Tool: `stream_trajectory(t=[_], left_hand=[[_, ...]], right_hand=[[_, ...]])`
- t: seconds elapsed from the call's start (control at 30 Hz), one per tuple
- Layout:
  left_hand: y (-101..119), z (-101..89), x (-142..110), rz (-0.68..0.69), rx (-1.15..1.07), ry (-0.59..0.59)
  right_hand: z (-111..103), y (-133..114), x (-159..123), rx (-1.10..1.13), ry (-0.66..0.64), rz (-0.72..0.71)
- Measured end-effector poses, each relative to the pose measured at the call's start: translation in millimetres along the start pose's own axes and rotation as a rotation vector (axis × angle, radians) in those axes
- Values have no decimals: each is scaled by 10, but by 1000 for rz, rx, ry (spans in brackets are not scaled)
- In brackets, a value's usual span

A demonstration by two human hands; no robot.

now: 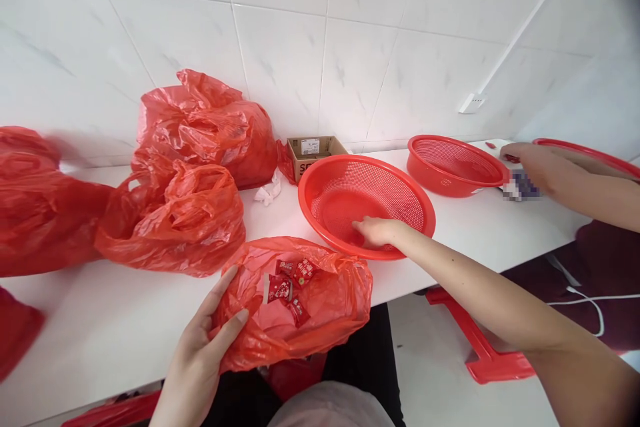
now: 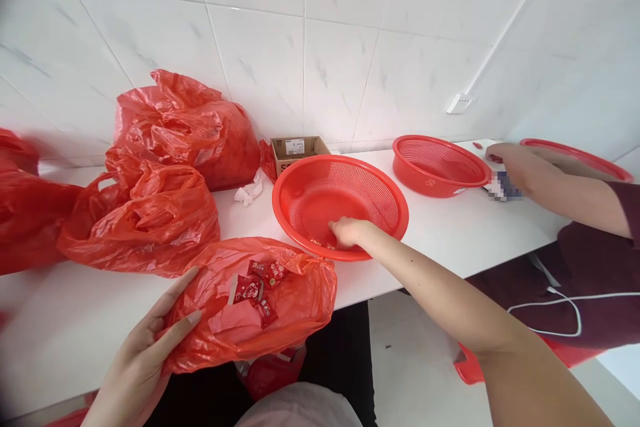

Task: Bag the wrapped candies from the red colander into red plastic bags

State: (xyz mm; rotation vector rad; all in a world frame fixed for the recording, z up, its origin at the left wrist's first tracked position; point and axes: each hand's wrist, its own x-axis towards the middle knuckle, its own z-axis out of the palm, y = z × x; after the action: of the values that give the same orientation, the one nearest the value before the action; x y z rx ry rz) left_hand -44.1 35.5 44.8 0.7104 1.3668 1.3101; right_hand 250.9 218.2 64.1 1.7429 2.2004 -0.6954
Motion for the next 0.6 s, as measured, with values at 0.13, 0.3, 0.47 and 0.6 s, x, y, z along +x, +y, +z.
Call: stream_trajectory(t=[0.13, 0.3, 0.47, 0.6], left_hand=[[-23, -18, 23, -10, -4, -23], [-99, -114, 81, -34, 6, -26], [-151, -163, 128, -29, 4, -31], [-122, -109, 110, -30, -21, -35]], right_hand=[[120, 77, 115, 24, -88, 9], [-106, 178, 141, 174, 73, 2], [-236, -102, -193, 671, 68, -332], [-96, -651, -518, 601, 23, -500]])
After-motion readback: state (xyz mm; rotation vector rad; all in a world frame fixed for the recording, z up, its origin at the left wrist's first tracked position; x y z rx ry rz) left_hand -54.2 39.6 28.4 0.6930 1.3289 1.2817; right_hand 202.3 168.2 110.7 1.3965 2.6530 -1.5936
